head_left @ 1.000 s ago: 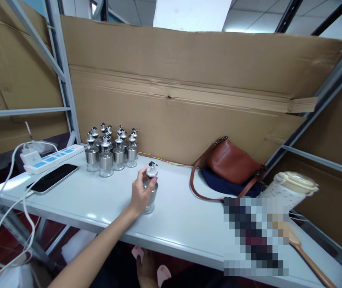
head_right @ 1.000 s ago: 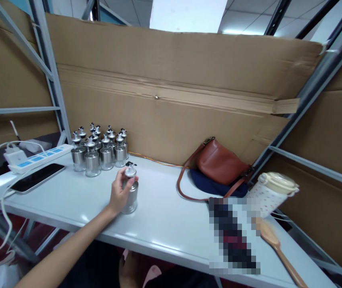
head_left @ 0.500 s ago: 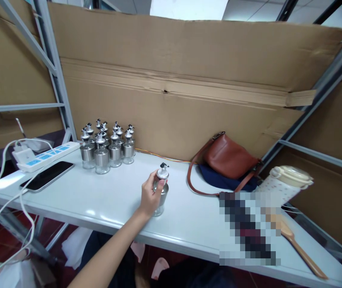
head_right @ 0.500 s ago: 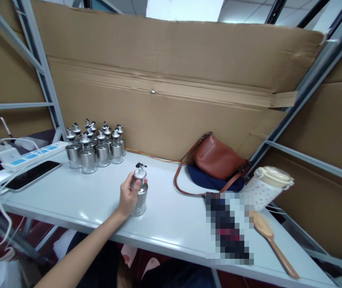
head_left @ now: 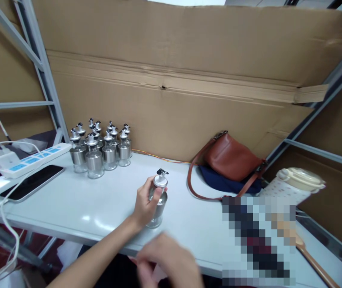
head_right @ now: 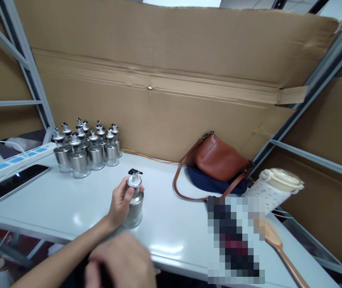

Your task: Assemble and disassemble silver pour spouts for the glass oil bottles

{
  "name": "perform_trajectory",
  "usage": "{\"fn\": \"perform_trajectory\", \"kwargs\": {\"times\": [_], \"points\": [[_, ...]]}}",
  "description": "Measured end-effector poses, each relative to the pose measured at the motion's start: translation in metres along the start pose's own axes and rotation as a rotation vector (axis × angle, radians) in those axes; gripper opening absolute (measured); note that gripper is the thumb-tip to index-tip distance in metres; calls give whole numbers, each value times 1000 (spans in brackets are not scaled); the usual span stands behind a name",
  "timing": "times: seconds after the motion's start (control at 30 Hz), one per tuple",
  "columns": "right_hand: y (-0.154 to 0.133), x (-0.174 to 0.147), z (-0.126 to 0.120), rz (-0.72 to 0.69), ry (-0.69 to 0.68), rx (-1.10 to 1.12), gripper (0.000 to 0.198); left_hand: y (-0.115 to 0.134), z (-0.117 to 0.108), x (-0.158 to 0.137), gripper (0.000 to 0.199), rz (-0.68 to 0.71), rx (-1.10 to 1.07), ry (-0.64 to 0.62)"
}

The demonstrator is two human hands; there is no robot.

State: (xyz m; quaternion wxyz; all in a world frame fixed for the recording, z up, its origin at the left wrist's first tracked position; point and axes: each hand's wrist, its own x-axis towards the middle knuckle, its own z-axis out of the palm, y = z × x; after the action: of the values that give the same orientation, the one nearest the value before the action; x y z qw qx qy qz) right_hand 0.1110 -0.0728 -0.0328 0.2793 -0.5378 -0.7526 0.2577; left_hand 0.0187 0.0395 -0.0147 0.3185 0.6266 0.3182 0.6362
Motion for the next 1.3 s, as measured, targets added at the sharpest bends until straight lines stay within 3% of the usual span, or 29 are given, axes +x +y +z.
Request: {"fn": "perform_trajectory", "kwargs": {"times": [0.07,0.1,0.13,0.17,0.27,0.37,0.6,0.77,0.9,1.03,1.17,1.3], "points": [[-4,28,-29,-62,187,42,27,0,-1,0,39,9,9,-23],[-7,43,-42,-146,416,136,30,0,-1,0,37,14,16,-25],[-9,59,-53,-211,540,226,37,0,-1,0,34,21,25,-23],[-11,73,-60,-250,574,300,44,0,-1,0,30,34,37,-14],[-15,102,-67,-261,378,435,45,-2,1,0,23,109,85,27],[-14,109,-61,-265,244,435,24,-2,2,2,31,183,134,48],[-6,104,-59,-398,347,213,14,-2,0,2,18,164,121,-45],[-9,105,-67,-381,335,39,13,-3,4,0,21,174,129,-64],[-19,107,-68,-355,504,-151,4,-4,8,-4,25,219,154,-41],[-26,109,-67,-400,606,-274,13,-9,8,-6,24,237,181,-22],[-27,110,-67,-467,629,-240,11,-10,8,-6,27,243,191,2],[-25,110,-68,-415,530,8,16,-4,11,-5,29,226,157,-27]]}}
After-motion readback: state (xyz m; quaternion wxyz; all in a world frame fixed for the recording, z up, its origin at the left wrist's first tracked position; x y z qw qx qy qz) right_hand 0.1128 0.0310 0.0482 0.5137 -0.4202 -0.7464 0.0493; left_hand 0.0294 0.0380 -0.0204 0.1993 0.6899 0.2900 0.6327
